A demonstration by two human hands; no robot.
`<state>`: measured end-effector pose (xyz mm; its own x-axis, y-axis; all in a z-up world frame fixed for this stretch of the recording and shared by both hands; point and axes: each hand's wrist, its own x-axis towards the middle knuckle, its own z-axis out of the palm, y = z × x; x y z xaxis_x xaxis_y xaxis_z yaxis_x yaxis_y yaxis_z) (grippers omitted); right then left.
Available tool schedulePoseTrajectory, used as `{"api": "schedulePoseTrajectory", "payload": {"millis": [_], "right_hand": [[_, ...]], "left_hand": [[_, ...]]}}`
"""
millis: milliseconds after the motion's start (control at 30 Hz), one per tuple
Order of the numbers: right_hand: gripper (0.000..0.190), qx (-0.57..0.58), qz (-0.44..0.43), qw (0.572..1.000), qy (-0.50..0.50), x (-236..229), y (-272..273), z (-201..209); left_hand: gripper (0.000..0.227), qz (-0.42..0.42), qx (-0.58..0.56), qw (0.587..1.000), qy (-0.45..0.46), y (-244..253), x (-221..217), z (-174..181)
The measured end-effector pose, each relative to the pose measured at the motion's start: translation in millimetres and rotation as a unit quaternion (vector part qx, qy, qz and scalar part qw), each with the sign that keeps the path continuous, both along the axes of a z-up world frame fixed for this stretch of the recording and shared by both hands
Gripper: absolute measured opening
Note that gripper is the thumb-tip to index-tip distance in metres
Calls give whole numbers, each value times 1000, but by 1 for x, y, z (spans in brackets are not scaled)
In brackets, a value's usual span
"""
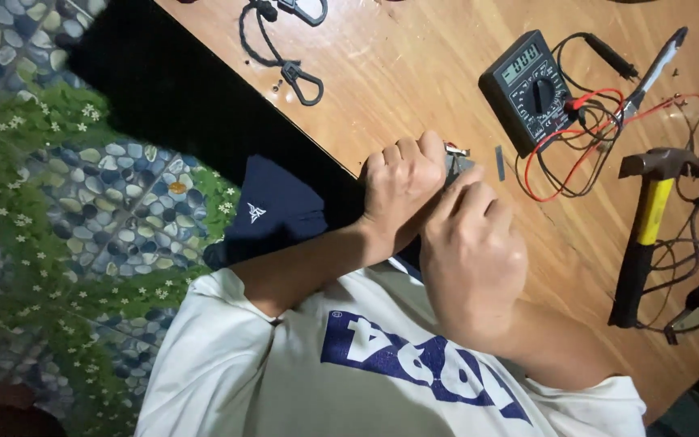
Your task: Repairing a small electrical transformer by prying the casing with a screwdriver and tapping it with a hammer.
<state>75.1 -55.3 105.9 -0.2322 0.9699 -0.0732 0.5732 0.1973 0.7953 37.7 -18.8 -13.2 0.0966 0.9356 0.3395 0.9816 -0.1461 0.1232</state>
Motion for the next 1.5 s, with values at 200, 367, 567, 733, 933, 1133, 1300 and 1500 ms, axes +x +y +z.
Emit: {"api": "schedulePoseTrajectory", "payload": {"millis": [200, 367, 567, 733, 933, 1133, 1300, 1500], "right_hand": [[21, -96, 30, 988, 119, 42, 14, 21], [18, -211, 47, 957, 192, 69, 75, 37], [11, -162, 53, 976, 138, 42, 49, 36], [13, -80, 33, 992, 92, 32, 25, 29], [26, -84, 70, 988, 112, 39, 29, 31], [35, -78, 56, 981, 166, 46, 27, 29], [37, -152, -9, 893, 423, 85, 35, 11], [39, -253, -29, 781, 570, 126, 49, 2]], "left_hand": [[16, 5, 5, 1000, -10, -2, 3, -5], [14, -12, 4, 1000, -1, -2, -1, 0], [18, 13, 2, 999, 40, -2, -1, -3], [23, 4, 16, 1000, 19, -4, 3, -7], [21, -2, 4, 1000, 27, -1, 2, -4], [18, -5, -10, 999, 32, 2, -1, 3], [11, -33, -44, 998, 0, 2, 1, 0], [27, -70, -60, 996, 21, 4, -6, 7]]}}
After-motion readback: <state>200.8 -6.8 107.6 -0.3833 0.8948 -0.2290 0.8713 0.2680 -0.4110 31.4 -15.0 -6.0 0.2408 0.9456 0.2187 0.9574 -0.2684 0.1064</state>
